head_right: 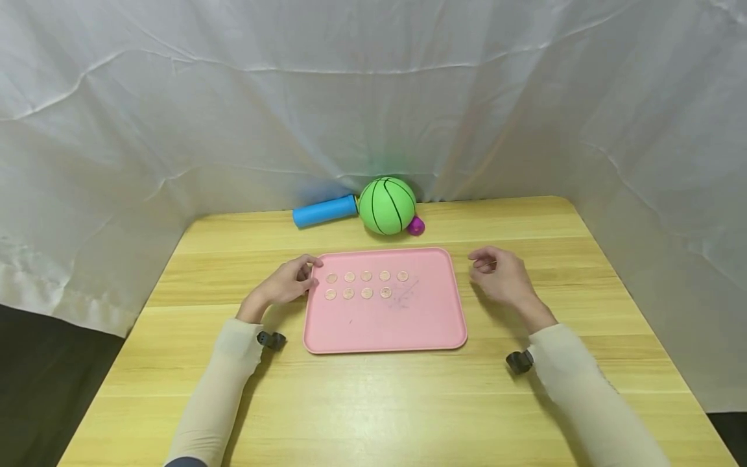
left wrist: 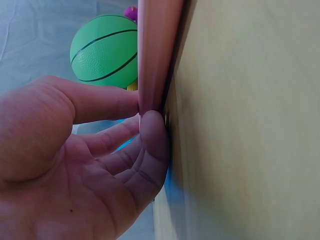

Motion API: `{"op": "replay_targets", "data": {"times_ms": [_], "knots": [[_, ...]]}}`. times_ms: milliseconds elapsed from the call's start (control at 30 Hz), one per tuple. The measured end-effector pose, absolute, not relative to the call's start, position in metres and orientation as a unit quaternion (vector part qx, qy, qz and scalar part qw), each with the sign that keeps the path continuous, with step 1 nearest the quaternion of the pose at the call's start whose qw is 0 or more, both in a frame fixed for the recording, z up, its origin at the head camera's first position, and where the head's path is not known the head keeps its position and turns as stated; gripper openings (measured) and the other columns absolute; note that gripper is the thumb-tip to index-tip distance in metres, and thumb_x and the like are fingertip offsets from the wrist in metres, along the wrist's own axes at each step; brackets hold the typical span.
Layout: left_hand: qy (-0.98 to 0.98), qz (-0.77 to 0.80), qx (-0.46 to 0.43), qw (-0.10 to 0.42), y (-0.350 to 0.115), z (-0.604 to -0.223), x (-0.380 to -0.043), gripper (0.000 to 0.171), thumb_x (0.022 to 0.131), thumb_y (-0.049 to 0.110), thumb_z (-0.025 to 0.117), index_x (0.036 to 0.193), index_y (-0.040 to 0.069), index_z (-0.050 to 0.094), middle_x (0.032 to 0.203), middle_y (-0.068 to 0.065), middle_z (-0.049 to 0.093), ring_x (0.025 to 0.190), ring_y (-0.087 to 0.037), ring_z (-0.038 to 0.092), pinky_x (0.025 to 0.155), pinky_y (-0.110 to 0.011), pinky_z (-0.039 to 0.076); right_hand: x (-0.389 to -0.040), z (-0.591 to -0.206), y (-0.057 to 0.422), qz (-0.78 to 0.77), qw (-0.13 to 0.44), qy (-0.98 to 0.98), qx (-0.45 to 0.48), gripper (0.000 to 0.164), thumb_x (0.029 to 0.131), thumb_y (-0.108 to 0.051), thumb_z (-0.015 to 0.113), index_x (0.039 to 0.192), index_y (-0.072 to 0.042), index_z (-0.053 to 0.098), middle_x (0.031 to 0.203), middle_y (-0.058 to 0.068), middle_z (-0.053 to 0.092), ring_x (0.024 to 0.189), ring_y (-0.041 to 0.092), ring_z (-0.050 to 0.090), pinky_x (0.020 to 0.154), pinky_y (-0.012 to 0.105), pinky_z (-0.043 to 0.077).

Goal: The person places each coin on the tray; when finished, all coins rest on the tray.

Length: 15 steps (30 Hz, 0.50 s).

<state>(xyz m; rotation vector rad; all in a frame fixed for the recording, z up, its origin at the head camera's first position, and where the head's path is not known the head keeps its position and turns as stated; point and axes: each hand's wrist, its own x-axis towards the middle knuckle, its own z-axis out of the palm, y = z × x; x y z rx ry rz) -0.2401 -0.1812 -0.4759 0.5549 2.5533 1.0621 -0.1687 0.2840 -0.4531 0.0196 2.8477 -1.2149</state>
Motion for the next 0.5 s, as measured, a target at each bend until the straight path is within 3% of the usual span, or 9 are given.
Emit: {"op": "replay_targets", "data": {"times_ms": [333,500], "knots": [[0.892,0.373,0.197,0.16,-0.181,-0.475,-0.238,0.038,0.108,0.005,0.06,0.146,-0.002,0.057,0.097,-0.011,0.057,0.084,-0.02,0.051,0.078,-0.032,0.044,-0.168,-0.467,0.319,-0.39,0.051,0.919,0.032,0.032,0.106,-0.011,0.064,0.135,0.002,0.068,0.127,0.025,0.071,0.103,0.021,0.069,0.078,0.016,0.055],[0.892,0.375,0.199,0.157,-0.181,-0.475,-0.238,0.039,0.108,0.005,0.06,0.146,-0.002,0.057,0.097,-0.011,0.057,0.083,-0.02,0.051,0.077,-0.031,0.044,-0.164,-0.47,0.328,-0.377,0.055,0.925,0.008,0.032,0.104,-0.011,0.07,0.132,0.004,0.069,0.124,0.025,0.073,0.1,0.018,0.069,0.079,0.014,0.053]]}}
